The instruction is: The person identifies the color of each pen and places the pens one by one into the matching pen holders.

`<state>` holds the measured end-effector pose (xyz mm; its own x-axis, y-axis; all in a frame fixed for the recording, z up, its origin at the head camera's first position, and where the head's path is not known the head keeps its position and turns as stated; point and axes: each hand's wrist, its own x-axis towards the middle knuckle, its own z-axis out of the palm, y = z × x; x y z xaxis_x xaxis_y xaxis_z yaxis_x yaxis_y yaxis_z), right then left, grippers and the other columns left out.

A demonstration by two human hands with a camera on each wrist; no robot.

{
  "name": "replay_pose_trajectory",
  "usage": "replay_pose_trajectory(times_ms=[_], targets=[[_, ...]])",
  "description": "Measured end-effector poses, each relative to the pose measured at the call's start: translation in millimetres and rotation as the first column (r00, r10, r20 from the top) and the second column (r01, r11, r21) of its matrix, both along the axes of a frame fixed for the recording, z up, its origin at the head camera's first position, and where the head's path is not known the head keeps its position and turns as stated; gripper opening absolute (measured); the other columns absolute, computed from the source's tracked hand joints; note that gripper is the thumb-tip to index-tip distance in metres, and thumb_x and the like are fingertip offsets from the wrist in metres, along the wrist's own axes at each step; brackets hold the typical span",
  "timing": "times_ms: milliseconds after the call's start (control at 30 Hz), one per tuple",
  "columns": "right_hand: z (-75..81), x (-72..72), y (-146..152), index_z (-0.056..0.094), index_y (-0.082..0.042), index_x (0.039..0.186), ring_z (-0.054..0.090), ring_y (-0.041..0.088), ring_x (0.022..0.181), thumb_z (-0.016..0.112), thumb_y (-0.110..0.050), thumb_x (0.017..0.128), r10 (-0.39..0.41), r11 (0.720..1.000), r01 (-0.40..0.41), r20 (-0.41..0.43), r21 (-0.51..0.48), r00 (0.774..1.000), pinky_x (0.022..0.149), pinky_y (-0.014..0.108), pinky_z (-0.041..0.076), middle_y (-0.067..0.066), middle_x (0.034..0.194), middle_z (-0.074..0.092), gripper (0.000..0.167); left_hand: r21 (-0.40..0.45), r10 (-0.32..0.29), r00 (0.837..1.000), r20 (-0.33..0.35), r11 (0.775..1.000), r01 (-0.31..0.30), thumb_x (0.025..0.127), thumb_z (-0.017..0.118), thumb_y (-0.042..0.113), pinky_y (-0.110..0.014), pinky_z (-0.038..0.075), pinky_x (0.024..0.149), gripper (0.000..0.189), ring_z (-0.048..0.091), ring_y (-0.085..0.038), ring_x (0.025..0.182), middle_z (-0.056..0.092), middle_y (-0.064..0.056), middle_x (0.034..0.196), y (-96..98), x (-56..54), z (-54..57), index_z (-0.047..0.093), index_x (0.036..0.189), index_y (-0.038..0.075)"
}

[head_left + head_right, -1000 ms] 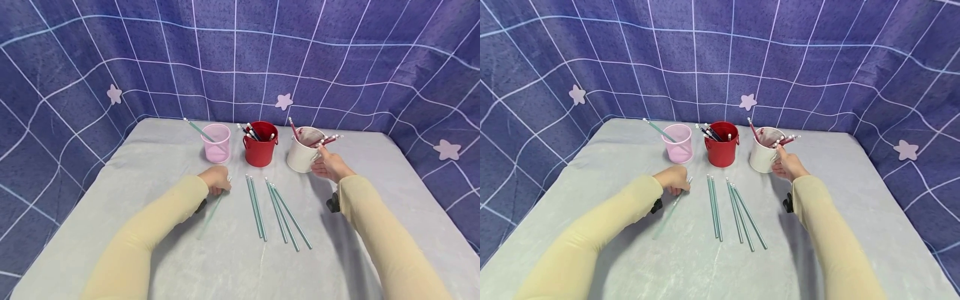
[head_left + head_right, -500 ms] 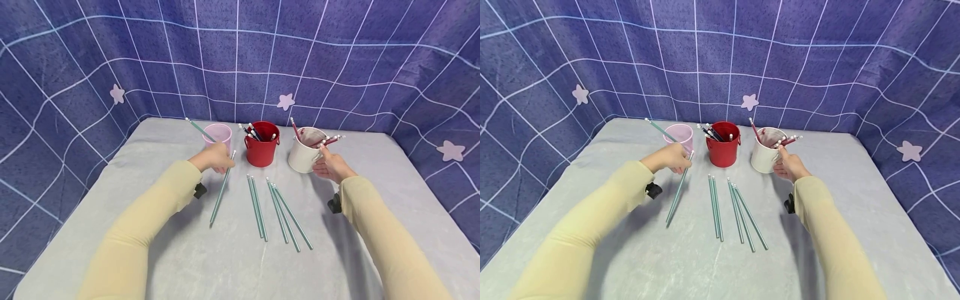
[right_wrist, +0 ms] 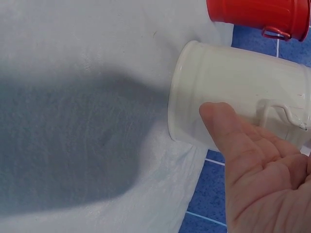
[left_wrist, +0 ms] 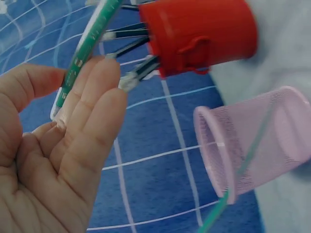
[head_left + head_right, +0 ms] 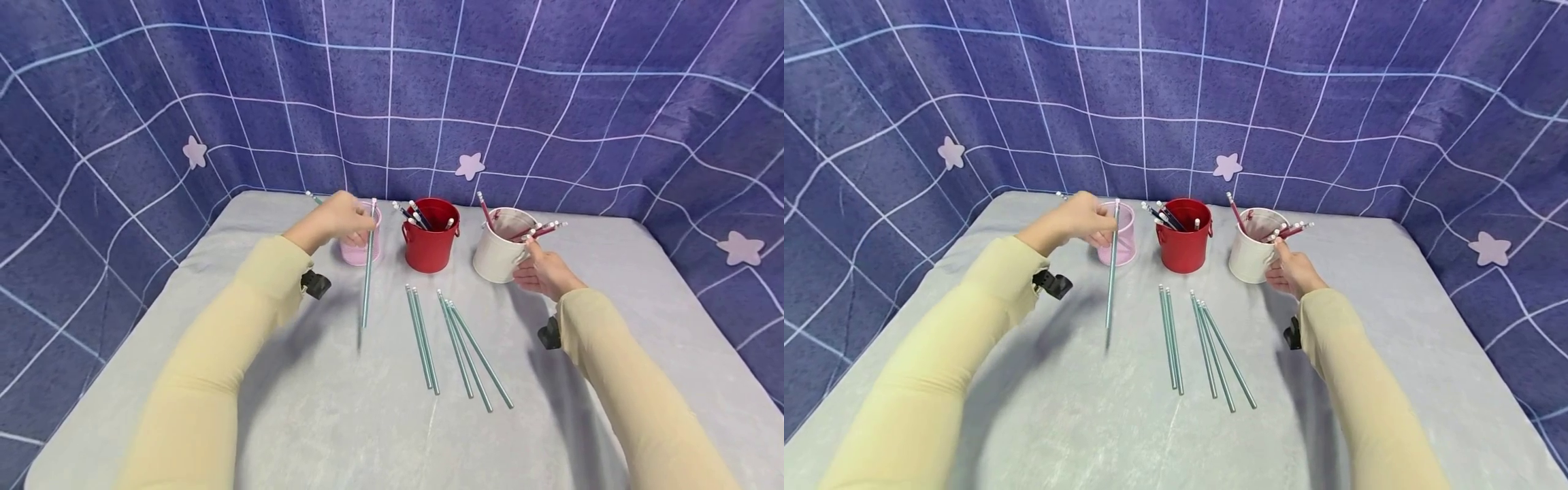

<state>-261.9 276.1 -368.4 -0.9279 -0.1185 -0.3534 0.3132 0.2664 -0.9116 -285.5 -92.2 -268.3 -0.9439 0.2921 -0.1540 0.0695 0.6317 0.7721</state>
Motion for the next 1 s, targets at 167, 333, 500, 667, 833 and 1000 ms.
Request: replay_pose_trajectory(times_ms=[167,333,500,667,833,1000], targets=[[-1.2,0.5,-0.6,0.021,0.028,0.133,0.042,0.042,0.126,0.013,-0.051,0.100,-0.011,1.000,0.011,0.009,-0.014,1.000,0.106,0.043,0.039,0.045,0.137,0.031,0.086,0.065,0.096,0.986,-0.133,0.994,-0.088,0.085,0.057,0.007,-0.028,0.058,0.061,0.018,0.065,-0.012,0.056,0.064,-0.004,0.063,-3.1,-3.1,18.5,0.068,0.085,-0.007],[-2.0,0.2,0.7,0.022,0.028,0.133,0.052,0.035,0.118,0.011,-0.051,0.100,-0.012,1.000,0.012,0.004,0.011,1.000,0.105,0.043,0.040,0.045,0.136,0.033,0.086,0.300,0.261,0.942,-0.211,0.935,-0.192,0.086,0.054,0.003,-0.026,0.058,0.065,0.016,0.064,-0.008,0.056,0.063,-0.001,0.063,-13.2,-5.9,36.9,0.063,0.074,-0.001],[-0.7,-0.1,0.7,0.021,0.028,0.133,0.046,0.041,0.124,0.012,-0.051,0.100,-0.008,1.000,0.008,0.005,0.012,1.000,0.107,0.044,0.037,0.045,0.136,0.033,0.086,0.454,0.421,0.861,-0.286,0.851,-0.266,0.089,0.053,0.005,-0.022,0.057,0.067,0.015,0.063,-0.001,0.056,0.063,0.008,0.060,-23.7,-8.2,43.2,0.061,0.076,0.002],[1.0,0.0,0.9,0.021,0.028,0.133,0.044,0.042,0.125,0.012,-0.051,0.100,-0.018,1.000,0.018,0.007,-0.003,1.000,0.107,0.044,0.037,0.045,0.136,0.032,0.086,0.485,0.534,0.738,-0.413,0.814,-0.319,0.088,0.055,0.008,-0.015,0.055,0.066,0.014,0.058,0.008,0.054,0.066,0.009,0.062,-29.0,-15.6,36.0,0.065,0.083,-0.002],[1.9,-0.4,1.2,0.022,0.028,0.134,0.050,0.039,0.120,0.013,-0.050,0.100,-0.024,1.000,0.023,0.007,0.008,1.000,0.107,0.044,0.038,0.044,0.136,0.033,0.085,0.468,0.582,0.675,-0.453,0.800,-0.376,0.090,0.056,0.012,-0.010,0.049,0.060,0.016,0.056,0.012,0.057,0.073,-0.011,0.083,-34.0,-22.0,18.0,0.065,0.087,-0.001],[1.3,-0.4,0.2,0.022,0.028,0.134,0.037,0.048,0.128,0.012,-0.049,0.100,-0.025,1.000,0.025,0.007,0.007,1.000,0.108,0.046,0.034,0.044,0.136,0.032,0.084,0.483,0.627,0.645,-0.438,0.769,-0.420,0.091,0.055,0.013,-0.009,0.045,0.056,0.021,0.058,0.008,0.060,0.070,-0.019,0.094,-43.5,-28.7,3.5,0.065,0.096,-0.005]])
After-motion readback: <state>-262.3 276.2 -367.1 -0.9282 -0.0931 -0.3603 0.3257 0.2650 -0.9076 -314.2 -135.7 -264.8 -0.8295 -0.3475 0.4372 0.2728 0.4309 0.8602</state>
